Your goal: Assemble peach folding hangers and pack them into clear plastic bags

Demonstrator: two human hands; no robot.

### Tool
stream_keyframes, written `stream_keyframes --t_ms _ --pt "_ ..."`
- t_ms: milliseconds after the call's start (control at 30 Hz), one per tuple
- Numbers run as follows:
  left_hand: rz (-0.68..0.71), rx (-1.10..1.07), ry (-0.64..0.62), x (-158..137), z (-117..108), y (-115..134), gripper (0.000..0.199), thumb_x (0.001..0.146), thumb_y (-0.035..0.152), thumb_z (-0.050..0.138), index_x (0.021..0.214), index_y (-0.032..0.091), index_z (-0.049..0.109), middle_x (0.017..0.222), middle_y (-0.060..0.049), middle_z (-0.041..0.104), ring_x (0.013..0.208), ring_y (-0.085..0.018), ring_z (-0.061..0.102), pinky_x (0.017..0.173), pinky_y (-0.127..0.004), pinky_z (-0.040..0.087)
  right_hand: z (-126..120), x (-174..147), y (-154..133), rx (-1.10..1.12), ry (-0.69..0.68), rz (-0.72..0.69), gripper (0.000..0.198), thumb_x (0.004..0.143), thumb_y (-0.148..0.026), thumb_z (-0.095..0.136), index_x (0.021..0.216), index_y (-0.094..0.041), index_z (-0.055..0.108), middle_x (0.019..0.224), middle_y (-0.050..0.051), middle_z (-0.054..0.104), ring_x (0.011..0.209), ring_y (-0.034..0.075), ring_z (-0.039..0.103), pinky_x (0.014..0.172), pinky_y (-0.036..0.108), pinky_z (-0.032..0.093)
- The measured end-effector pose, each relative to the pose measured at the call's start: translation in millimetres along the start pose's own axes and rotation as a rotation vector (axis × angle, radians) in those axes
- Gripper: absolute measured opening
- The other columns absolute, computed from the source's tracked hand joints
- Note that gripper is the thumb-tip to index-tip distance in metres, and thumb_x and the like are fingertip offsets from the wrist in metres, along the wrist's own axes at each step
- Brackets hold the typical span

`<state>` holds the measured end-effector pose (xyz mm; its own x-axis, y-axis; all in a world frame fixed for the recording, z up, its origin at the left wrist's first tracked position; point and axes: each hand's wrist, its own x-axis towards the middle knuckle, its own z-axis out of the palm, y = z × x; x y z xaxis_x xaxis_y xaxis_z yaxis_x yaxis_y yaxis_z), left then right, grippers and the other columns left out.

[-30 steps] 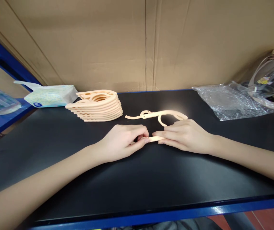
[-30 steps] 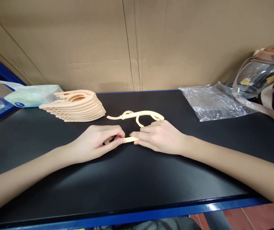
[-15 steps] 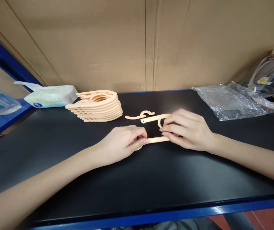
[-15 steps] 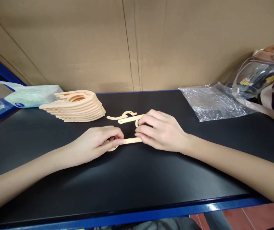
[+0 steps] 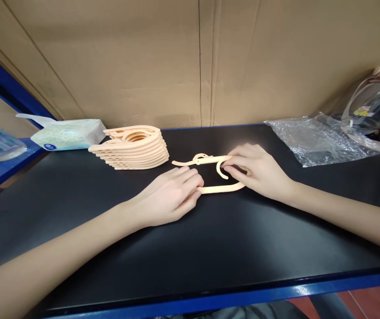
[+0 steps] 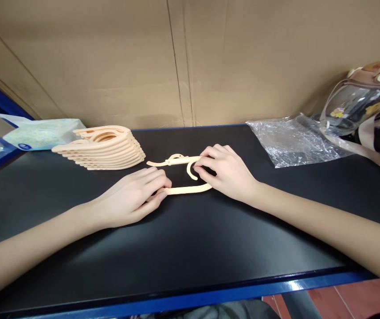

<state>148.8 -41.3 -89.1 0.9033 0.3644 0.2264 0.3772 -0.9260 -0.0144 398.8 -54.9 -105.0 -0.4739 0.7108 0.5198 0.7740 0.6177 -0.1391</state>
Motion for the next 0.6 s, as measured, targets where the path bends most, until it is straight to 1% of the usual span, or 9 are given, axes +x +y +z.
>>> stream_keyframes --t_ms 67,133,200,300,400,467,533,600 --pt "0.016 -0.015 -0.010 0.0 -0.7 1.0 0.013 0.087 0.015 0.042 0.088 0.014 0.055 0.079 -0.003 0.051 0.072 -0.018 0.046 0.070 -0.031 0.039 -0.1 0.4 0.7 0.032 -0.018 0.028 0.021 0.094 -0.024 0.049 0.091 -0.021 0.069 0.090 0.005 0.067 0.080 0.019 0.056 0.075 0.035 0.039" --pt "0.027 -0.011 -0.011 -0.5 -1.4 1.6 0.012 0.081 0.013 0.043 0.085 0.014 0.055 0.079 -0.004 0.051 0.072 -0.018 0.045 0.069 -0.032 0.039 0.2 0.5 1.1 0.050 -0.020 0.045 0.022 0.094 -0.025 0.048 0.091 -0.020 0.069 0.090 0.005 0.067 0.081 0.019 0.056 0.075 0.036 0.039" --pt "0.034 -0.005 0.000 -1.1 -1.7 1.4 0.013 0.080 0.012 0.044 0.084 0.014 0.056 0.079 -0.004 0.052 0.074 -0.019 0.046 0.070 -0.033 0.040 1.0 0.4 1.6 0.045 -0.021 0.060 0.021 0.094 -0.025 0.048 0.092 -0.020 0.069 0.091 0.005 0.067 0.082 0.020 0.056 0.077 0.036 0.039" --pt "0.040 -0.002 0.031 -2.0 -1.5 -0.3 0.016 0.084 0.012 0.043 0.088 0.015 0.059 0.086 -0.006 0.057 0.082 -0.021 0.050 0.078 -0.036 0.041 2.9 -0.2 3.4 0.040 -0.028 0.093 0.021 0.093 -0.024 0.049 0.095 -0.020 0.069 0.092 0.006 0.067 0.083 0.020 0.057 0.079 0.036 0.040" --pt "0.040 -0.008 0.073 -2.7 -0.2 -2.5 0.021 0.089 0.009 0.041 0.097 0.015 0.059 0.100 -0.008 0.060 0.102 -0.023 0.051 0.091 -0.040 0.041 4.2 -0.6 5.5 0.052 -0.020 0.140 0.022 0.093 -0.024 0.049 0.095 -0.021 0.070 0.090 0.005 0.067 0.082 0.020 0.058 0.078 0.036 0.041" --pt "0.032 -0.013 0.123 -3.2 0.9 -3.7 0.022 0.091 0.007 0.040 0.100 0.015 0.059 0.114 -0.011 0.059 0.119 -0.026 0.045 0.100 -0.041 0.039 4.5 -0.4 6.1 0.060 -0.027 0.172 0.022 0.093 -0.024 0.049 0.095 -0.021 0.071 0.088 0.005 0.067 0.081 0.020 0.058 0.077 0.035 0.041" --pt "0.003 -0.024 0.168 -3.8 2.1 -4.4 0.025 0.093 0.006 0.039 0.098 0.016 0.061 0.129 -0.012 0.053 0.132 -0.027 0.036 0.106 -0.042 0.036 4.2 0.1 5.7 0.059 -0.047 0.206 0.022 0.092 -0.023 0.050 0.098 -0.021 0.071 0.086 0.004 0.066 0.081 0.020 0.058 0.076 0.035 0.041" --pt "-0.047 -0.056 0.181 -4.5 3.5 -4.7 0.027 0.094 0.006 0.037 0.096 0.017 0.062 0.139 -0.011 0.046 0.135 -0.026 0.035 0.107 -0.042 0.036 3.8 0.6 4.9 0.051 -0.067 0.235 0.023 0.092 -0.023 0.050 0.101 -0.022 0.070 0.086 0.003 0.065 0.082 0.020 0.059 0.078 0.035 0.041"
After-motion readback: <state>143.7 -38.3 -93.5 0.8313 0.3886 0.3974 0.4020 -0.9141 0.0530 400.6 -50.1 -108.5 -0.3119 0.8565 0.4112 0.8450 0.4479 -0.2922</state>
